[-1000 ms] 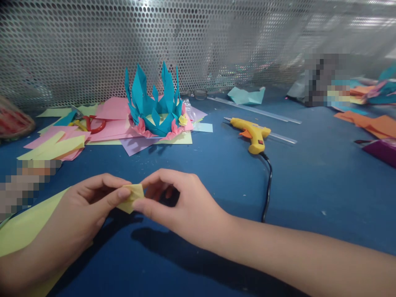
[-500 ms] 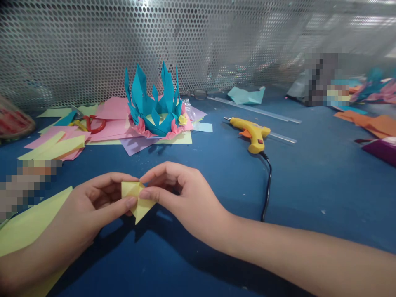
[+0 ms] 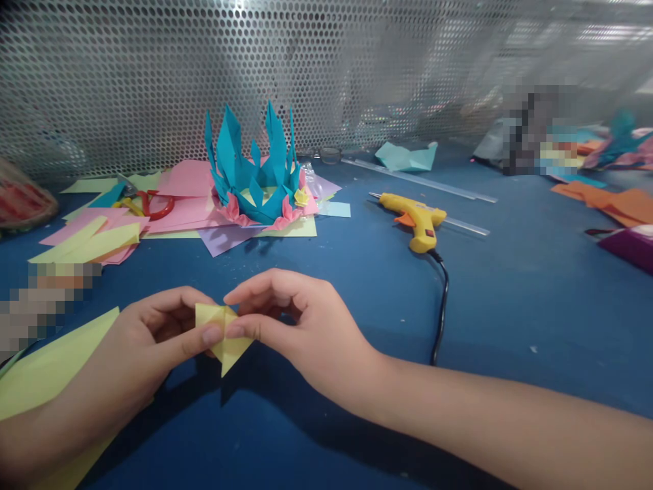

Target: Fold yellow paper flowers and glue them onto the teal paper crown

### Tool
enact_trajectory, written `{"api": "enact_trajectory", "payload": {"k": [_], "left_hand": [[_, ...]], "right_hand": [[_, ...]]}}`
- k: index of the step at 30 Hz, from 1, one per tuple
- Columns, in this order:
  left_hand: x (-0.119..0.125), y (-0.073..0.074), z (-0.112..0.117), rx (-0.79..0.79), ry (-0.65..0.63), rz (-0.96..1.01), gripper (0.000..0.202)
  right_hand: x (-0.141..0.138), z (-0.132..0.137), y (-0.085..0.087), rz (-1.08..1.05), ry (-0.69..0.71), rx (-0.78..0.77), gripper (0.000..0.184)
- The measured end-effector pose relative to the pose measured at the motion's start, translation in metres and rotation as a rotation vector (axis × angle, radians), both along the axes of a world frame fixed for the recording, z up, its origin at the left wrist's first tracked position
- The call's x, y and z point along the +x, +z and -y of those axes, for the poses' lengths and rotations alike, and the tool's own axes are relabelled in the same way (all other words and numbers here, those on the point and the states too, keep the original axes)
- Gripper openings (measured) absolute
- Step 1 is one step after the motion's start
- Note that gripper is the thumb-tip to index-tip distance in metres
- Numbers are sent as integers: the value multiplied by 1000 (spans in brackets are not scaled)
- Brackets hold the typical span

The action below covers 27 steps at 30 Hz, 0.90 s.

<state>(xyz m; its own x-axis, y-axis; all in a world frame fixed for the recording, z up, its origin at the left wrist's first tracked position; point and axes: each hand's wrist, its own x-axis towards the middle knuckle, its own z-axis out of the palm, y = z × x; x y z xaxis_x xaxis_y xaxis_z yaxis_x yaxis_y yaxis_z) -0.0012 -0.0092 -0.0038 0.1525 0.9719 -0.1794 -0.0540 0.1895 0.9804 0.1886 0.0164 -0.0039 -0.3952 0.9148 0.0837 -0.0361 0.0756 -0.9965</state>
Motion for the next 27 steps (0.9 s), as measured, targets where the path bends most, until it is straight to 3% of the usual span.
{"api": "enact_trajectory", "payload": {"k": [16,22,27], "left_hand": [[2,1,1,-9,23,-24,10],[2,4,3,23,-56,-97,10],[2,4,4,10,-47,-86,9]], "right_hand": [[0,-1,1,-14,16,-12,9],[1,3,0,26,33,42,9],[1,3,0,60,52,74,13]]}}
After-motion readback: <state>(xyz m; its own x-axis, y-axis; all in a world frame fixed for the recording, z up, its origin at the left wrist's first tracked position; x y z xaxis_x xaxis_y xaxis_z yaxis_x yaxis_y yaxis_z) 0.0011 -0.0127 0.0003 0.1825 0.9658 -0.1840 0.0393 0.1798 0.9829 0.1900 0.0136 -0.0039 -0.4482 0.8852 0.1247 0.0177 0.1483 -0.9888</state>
